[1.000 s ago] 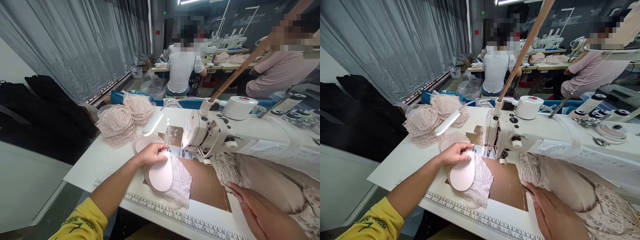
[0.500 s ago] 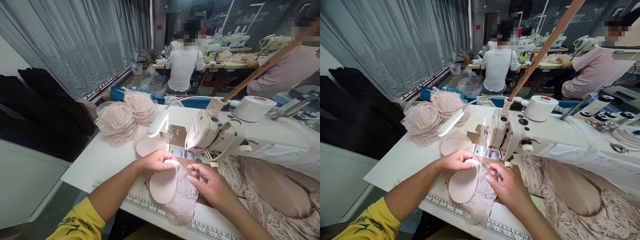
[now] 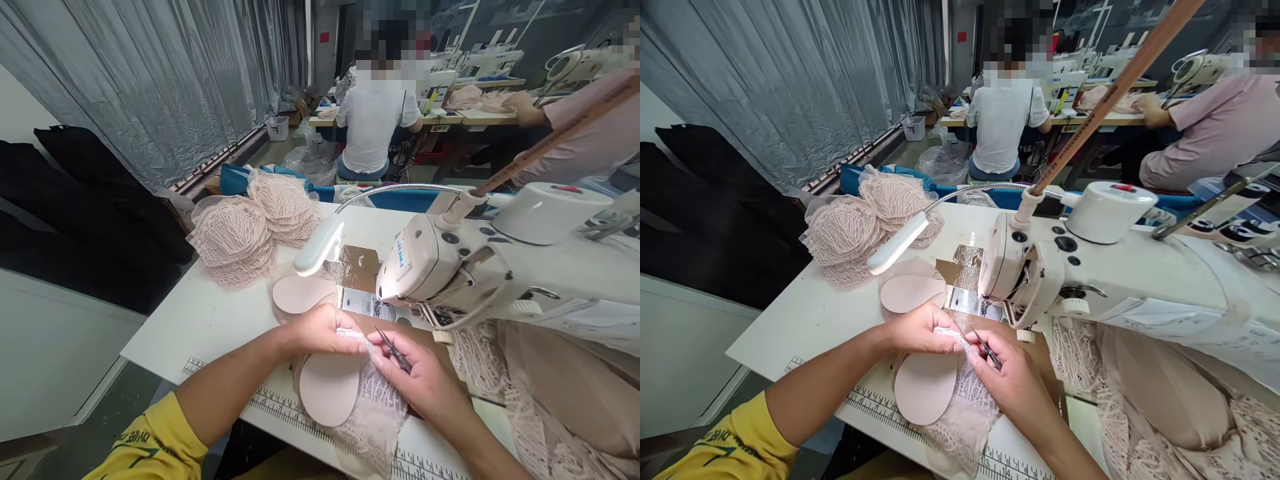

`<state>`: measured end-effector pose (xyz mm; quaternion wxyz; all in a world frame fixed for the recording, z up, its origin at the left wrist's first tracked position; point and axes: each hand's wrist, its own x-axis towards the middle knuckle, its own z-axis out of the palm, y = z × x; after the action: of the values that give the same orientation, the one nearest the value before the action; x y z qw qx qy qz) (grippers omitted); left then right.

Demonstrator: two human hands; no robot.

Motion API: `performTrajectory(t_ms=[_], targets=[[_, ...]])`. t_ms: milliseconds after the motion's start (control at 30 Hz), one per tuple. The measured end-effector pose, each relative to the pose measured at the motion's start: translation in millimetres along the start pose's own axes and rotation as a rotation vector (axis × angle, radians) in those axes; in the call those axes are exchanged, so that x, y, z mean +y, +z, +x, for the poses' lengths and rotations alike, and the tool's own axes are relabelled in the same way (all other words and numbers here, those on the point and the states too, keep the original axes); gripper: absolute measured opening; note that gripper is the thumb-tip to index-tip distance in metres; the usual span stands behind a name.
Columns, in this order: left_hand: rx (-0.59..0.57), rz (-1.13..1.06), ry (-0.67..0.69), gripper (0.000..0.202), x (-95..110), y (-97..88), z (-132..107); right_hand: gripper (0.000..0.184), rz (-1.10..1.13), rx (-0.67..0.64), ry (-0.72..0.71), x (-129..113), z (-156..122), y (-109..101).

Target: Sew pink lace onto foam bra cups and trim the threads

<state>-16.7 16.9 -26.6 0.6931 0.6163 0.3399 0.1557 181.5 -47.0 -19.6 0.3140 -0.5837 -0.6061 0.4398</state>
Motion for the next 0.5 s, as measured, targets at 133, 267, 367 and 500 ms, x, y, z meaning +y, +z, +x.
performTrajectory(t_ms=[133,267,367,500], targets=[[0.028,-0.020,-0.016,0.037,-3.4,-0.2,1.5,0.029,0.025,-0.012,0.015,2.0,-0.7,-1.2],[0.030,-0.001,-0.021,0.036,-5.2,0.4,2.5,0.031,0.011,-0.042,0.029,5.4,-0.6,-1.9],[0.026,0.005,-0.014,0.036,-4.0,0.1,2.0,0.031,0.007,-0.035,0.022,7.5,0.0,-1.6],[-0.021,0.067,-0.004,0.032,-1.7,-9.9,-1.5,0.031,-0.032,-0.037,0.009,9.7,1.4,-4.6]])
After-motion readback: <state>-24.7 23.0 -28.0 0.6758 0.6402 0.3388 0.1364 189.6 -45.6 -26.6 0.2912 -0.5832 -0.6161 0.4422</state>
